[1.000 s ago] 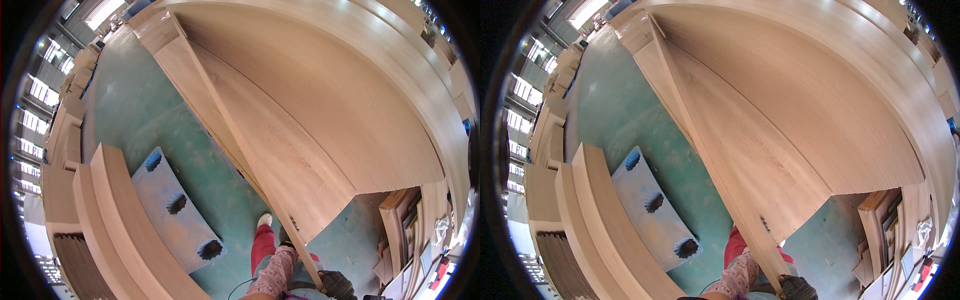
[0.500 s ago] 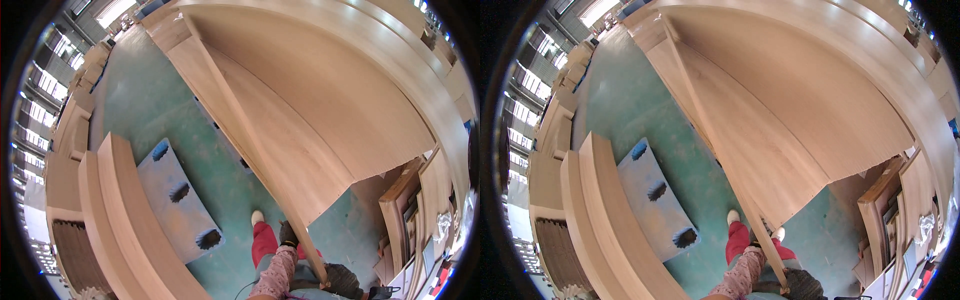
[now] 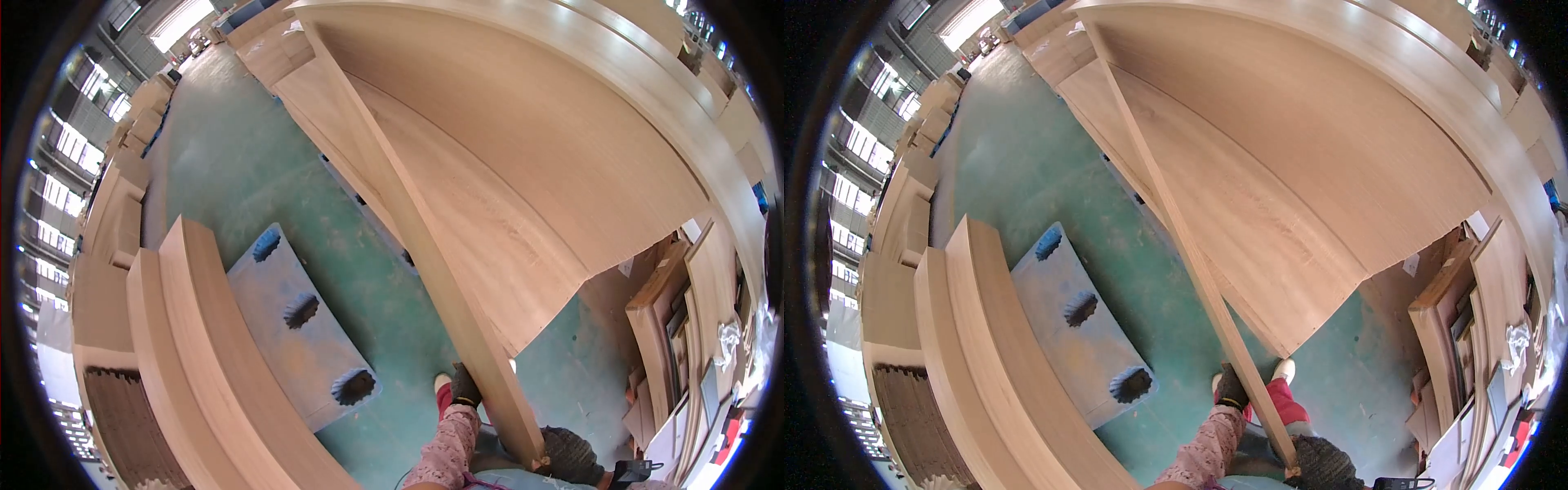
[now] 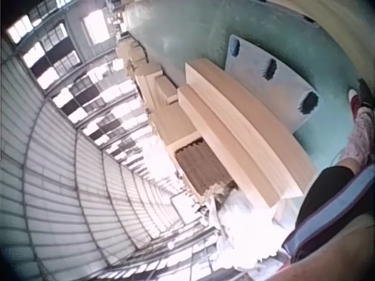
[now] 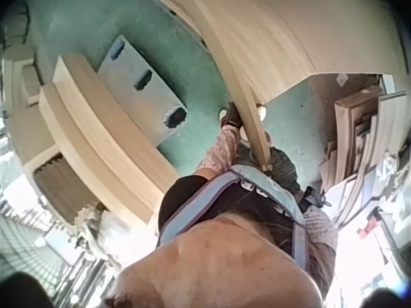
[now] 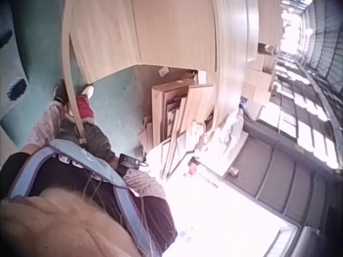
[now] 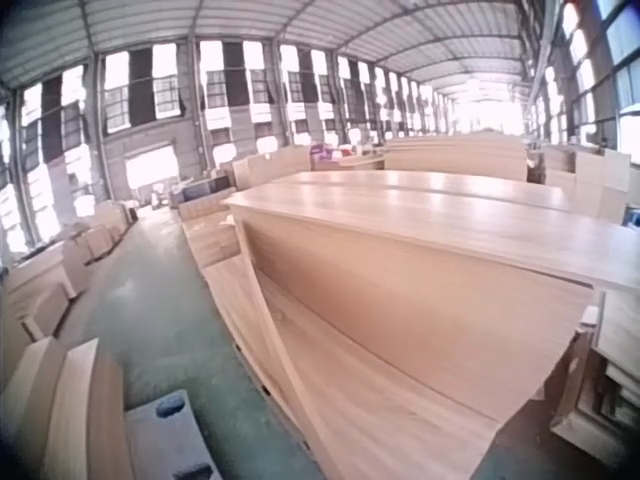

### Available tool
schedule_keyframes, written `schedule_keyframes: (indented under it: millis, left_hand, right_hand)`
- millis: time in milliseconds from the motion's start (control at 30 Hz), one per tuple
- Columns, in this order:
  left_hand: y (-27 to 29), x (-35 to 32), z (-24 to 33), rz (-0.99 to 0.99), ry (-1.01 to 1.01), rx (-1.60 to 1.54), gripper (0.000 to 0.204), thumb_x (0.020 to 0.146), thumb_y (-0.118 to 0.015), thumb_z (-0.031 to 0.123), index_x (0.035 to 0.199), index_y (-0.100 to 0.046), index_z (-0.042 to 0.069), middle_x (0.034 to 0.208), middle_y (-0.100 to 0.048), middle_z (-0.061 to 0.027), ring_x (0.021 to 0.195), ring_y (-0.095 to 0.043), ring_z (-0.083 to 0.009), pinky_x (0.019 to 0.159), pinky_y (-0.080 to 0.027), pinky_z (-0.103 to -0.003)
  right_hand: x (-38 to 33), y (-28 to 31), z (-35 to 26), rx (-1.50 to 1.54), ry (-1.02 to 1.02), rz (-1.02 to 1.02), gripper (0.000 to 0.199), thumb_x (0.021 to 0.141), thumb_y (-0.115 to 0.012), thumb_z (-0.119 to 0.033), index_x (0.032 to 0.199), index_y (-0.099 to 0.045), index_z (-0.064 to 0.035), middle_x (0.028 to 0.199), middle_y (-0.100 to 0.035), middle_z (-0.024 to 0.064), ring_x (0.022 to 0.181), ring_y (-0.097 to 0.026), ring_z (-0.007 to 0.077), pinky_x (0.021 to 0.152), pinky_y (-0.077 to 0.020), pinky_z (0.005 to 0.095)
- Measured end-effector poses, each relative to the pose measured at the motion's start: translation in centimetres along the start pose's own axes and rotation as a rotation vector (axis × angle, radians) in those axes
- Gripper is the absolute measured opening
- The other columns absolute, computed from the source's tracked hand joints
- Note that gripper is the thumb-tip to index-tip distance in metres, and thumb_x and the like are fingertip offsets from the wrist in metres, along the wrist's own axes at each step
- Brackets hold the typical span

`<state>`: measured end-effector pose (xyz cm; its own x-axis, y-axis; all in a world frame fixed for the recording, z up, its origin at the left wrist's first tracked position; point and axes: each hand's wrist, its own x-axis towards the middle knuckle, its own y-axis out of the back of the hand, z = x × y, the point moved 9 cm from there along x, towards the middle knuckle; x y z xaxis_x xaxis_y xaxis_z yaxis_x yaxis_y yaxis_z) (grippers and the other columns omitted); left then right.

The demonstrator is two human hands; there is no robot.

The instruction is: The worker inspects wooden panels, uses a small hand tool to scrape the edges, and moves panels between stacks in a manufacturing facility.

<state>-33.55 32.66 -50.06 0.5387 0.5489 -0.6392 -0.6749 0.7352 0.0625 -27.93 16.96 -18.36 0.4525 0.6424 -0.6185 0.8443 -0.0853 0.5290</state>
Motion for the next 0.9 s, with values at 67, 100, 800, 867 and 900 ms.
schedule_keyframes:
  millis: [67, 100, 800, 867, 900]
  left_hand:
    - [0.4, 0.1, -2.4, -0.024, 0.135, -0.281, 0.056, 0.097, -0.02, 0.045, 0.113, -0.054, 0.003, 0.103, -0.064, -0.0129, 0.095, -0.06, -0.0269, 0.087, -0.045, -0.038]
    - [1.0, -0.3, -2.7, -0.054, 0.085, -0.258, 0.055, 0.096, -0.025, 0.048, 0.114, -0.055, 0.005, 0.106, -0.063, -0.012, 0.097, -0.059, -0.0259, 0.086, -0.046, -0.037]
    - [5.3, -4.0, -7.5, 0.146, 0.202, -0.597, 0.07, 0.093, -0.017, 0.058, 0.116, -0.055, 0.004, 0.106, -0.063, -0.0134, 0.094, -0.06, -0.0277, 0.084, -0.047, -0.037]
    - [6.0, -4.2, -7.9, 0.166, 0.159, -0.422, 0.07, 0.093, -0.016, 0.058, 0.116, -0.055, 0.004, 0.106, -0.064, -0.013, 0.094, -0.061, -0.0278, 0.085, -0.047, -0.037]
    - [5.6, -4.5, -7.6, 0.148, 0.157, -0.489, 0.07, 0.093, -0.015, 0.057, 0.115, -0.056, 0.005, 0.104, -0.064, -0.0123, 0.093, -0.061, -0.028, 0.085, -0.047, -0.037]
  right_hand:
    - [-0.2, -0.5, -0.7, 0.005, -0.007, 0.007, 0.046, 0.065, -0.069, -0.035, 0.1, -0.061, -0.0056, 0.085, -0.063, 0.0171, 0.079, -0.061, 0.0348, 0.067, -0.0494, 0.0425]
    - [-0.3, -0.8, -1.0, 0.01, -0.009, 0.007, 0.046, 0.065, -0.069, -0.035, 0.1, -0.061, -0.0055, 0.085, -0.063, 0.0171, 0.079, -0.061, 0.0349, 0.067, -0.0494, 0.0425]
    - [-4.3, 0.8, -2.4, -0.174, 0.107, 0.138, 0.033, 0.065, -0.07, -0.027, 0.081, -0.052, -0.0041, 0.068, -0.053, 0.0161, 0.066, -0.055, 0.0373, 0.055, -0.0432, 0.0449]
    - [-4.5, 1.3, -2.3, -0.108, 0.151, 0.162, 0.032, 0.066, -0.069, -0.027, 0.081, -0.052, -0.0043, 0.068, -0.053, 0.0164, 0.066, -0.055, 0.0377, 0.055, -0.043, 0.0448]
    - [-4.5, 1.5, -1.9, -0.105, 0.147, 0.166, 0.032, 0.066, -0.069, -0.027, 0.081, -0.052, -0.0043, 0.068, -0.053, 0.0164, 0.066, -0.055, 0.0377, 0.055, -0.043, 0.0448]
